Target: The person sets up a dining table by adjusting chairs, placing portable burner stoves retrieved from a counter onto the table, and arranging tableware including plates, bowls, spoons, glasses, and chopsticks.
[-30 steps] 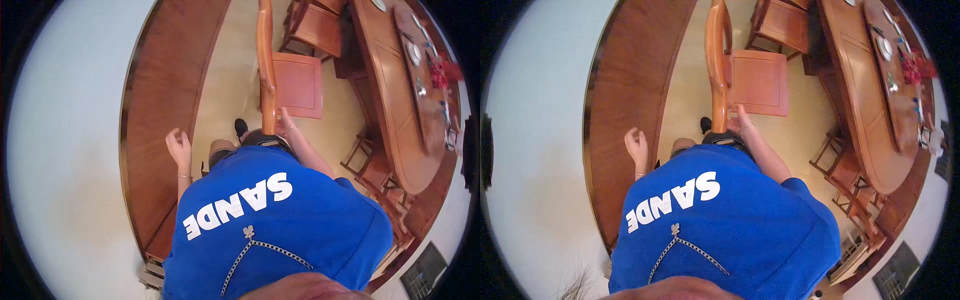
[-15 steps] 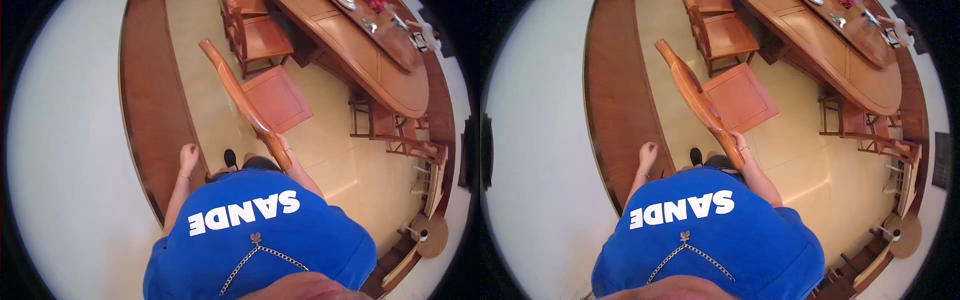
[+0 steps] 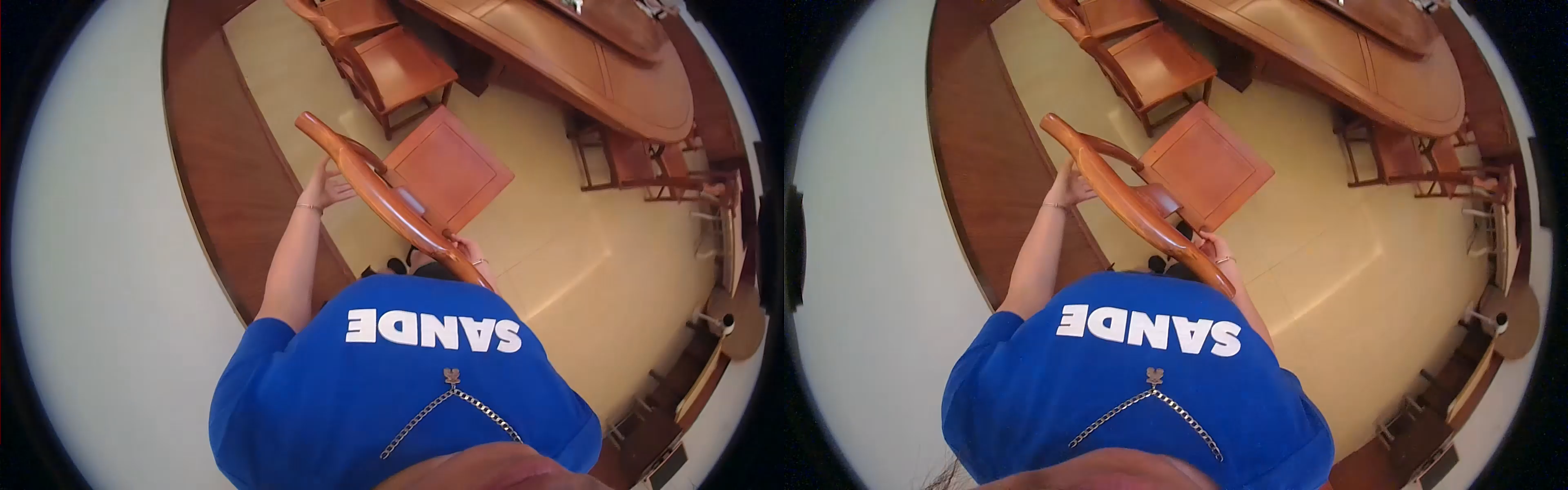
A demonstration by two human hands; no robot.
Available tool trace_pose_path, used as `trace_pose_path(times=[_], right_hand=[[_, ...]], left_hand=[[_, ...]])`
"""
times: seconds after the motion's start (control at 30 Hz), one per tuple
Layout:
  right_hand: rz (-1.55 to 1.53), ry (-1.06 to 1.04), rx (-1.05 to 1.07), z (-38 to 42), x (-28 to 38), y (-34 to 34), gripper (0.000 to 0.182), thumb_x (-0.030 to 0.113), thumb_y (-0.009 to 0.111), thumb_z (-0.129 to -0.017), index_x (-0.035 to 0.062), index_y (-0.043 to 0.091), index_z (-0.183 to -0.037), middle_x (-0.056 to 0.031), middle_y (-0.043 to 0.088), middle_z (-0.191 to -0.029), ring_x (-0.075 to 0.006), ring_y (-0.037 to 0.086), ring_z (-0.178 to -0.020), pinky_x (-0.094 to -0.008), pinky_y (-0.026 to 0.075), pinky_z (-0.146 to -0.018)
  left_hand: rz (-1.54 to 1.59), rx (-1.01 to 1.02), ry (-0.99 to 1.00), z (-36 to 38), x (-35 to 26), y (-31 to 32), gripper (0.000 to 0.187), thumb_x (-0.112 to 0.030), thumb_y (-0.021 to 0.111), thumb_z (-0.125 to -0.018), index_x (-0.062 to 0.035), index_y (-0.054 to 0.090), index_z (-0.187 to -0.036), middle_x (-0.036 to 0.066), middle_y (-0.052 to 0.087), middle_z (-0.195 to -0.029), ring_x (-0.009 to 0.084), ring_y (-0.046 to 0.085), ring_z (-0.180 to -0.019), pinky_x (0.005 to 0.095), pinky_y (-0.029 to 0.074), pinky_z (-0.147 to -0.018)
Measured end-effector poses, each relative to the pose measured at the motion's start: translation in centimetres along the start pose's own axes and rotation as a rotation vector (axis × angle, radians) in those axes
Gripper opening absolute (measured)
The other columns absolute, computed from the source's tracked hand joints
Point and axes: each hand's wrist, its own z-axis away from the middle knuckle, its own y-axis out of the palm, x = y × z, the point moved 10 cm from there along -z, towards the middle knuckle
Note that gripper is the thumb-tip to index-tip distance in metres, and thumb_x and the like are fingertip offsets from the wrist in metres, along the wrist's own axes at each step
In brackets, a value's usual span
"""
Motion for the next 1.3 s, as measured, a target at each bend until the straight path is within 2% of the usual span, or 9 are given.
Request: trace_pose_path(times=[0.2, 0.27, 0.33, 0.47, 0.7, 0.93, 1.03, 1.1, 1.3], right_hand=[[-0.013, -0.118, 0.036, 5.2, 3.0, 4.7, 0.015, 0.022, 0.062, -0.084, 0.0093, 0.054, -0.08, -0.0047, 0.056, -0.066, -0.0181, 0.056, -0.068, -0.0314, 0.047, -0.068], [-0.029, -0.011, -0.008, 5.9, 3.1, 5.0, 0.016, 0.02, 0.061, -0.084, 0.0111, 0.05, -0.076, -0.0043, 0.053, -0.062, -0.0185, 0.053, -0.062, -0.0311, 0.045, -0.063], [-0.094, -0.03, -0.06, 4.6, 3.6, 3.4, 0.016, 0.02, 0.061, -0.085, 0.0108, 0.05, -0.077, -0.0026, 0.052, -0.061, -0.0172, 0.052, -0.058, -0.0303, 0.045, -0.06], [-0.378, 0.209, 0.339, 4.8, 5.6, 2.8, 0.011, 0.017, 0.053, -0.089, 0.0073, 0.053, -0.084, -0.0031, 0.058, -0.068, -0.0151, 0.056, -0.063, -0.0296, 0.047, -0.062], [-0.09, -0.371, -0.028, 5.8, 13.4, 0.7, 0.021, 0.017, 0.056, -0.085, -0.001, 0.057, -0.094, -0.0105, 0.064, -0.079, -0.021, 0.062, -0.071, -0.0333, 0.053, -0.07], [-0.054, -0.662, -0.325, 13.6, 14.9, 6.8, 0.017, 0.013, 0.06, -0.073, -0.0016, 0.06, -0.082, -0.0158, 0.066, -0.082, -0.0284, 0.064, -0.069, -0.0388, 0.055, -0.065], [0.111, -0.577, -0.447, 12.1, 18.7, 0.9, 0.013, 0.015, 0.06, -0.076, 0.0039, 0.058, -0.071, -0.0119, 0.063, -0.073, -0.026, 0.061, -0.064, -0.0372, 0.052, -0.061], [0.007, -0.508, -0.466, 7.6, 20.3, -7.5, 0.017, 0.016, 0.06, -0.079, 0.0067, 0.056, -0.065, -0.0093, 0.061, -0.069, -0.0229, 0.059, -0.06, -0.0356, 0.05, -0.058], [-0.049, -0.239, -0.164, 7.8, 27.4, -2.7, 0.027, 0.014, 0.054, -0.085, 0.0124, 0.046, -0.06, -0.0021, 0.052, -0.059, -0.0157, 0.048, -0.053, -0.0312, 0.041, -0.057]], left_hand=[[-0.707, 0.559, 0.607, -3.2, -7.1, 7.1, 0.065, -0.032, 0.067, -0.087, -0.0031, 0.035, -0.135, 0.029, 0.051, -0.123, 0.0397, 0.055, -0.115, 0.0514, 0.047, -0.099], [0.474, 0.271, -0.392, -0.1, -4.4, 9.0, 0.057, -0.023, 0.066, -0.088, -0.0034, 0.036, -0.132, 0.033, 0.04, -0.133, 0.0456, 0.05, -0.118, 0.0539, 0.047, -0.1], [0.302, 0.507, -0.076, -4.4, -5.8, 6.8, 0.05, -0.015, 0.062, -0.09, 0.0043, 0.035, -0.127, 0.034, 0.03, -0.139, 0.0485, 0.05, -0.116, 0.0555, 0.046, -0.101], [0.14, 0.249, -0.613, -7.1, -1.4, 8.0, 0.041, -0.018, 0.055, -0.092, 0.0152, 0.045, -0.114, 0.032, 0.054, -0.116, 0.0316, 0.064, -0.09, 0.0393, 0.059, -0.075], [-0.305, 0.779, 0.185, -12.6, -4.7, 12.4, 0.016, -0.01, 0.053, -0.089, 0.0025, 0.062, -0.085, 0.016, 0.068, -0.085, 0.0266, 0.066, -0.076, 0.0401, 0.055, -0.075], [-0.124, 0.986, -0.159, -6.9, -6.7, 20.1, 0.012, -0.011, 0.058, -0.085, -0.0005, 0.063, -0.083, 0.014, 0.069, -0.083, 0.0263, 0.067, -0.076, 0.0391, 0.055, -0.073], [-0.969, 0.87, 0.838, -5.6, -10.6, 23.1, 0.01, -0.008, 0.056, -0.084, -0.0001, 0.061, -0.081, 0.012, 0.067, -0.079, 0.0248, 0.066, -0.075, 0.0385, 0.055, -0.073], [-0.02, 0.973, -0.141, -8.7, -7.3, 24.1, 0.011, -0.007, 0.055, -0.084, 0.0008, 0.06, -0.08, 0.011, 0.065, -0.076, 0.0228, 0.066, -0.075, 0.0371, 0.055, -0.074], [0.033, 0.732, -0.393, -12.3, -5.4, 29.3, 0.012, -0.008, 0.054, -0.082, -0.0007, 0.058, -0.072, 0.013, 0.064, -0.071, 0.0233, 0.064, -0.068, 0.0346, 0.054, -0.071]])
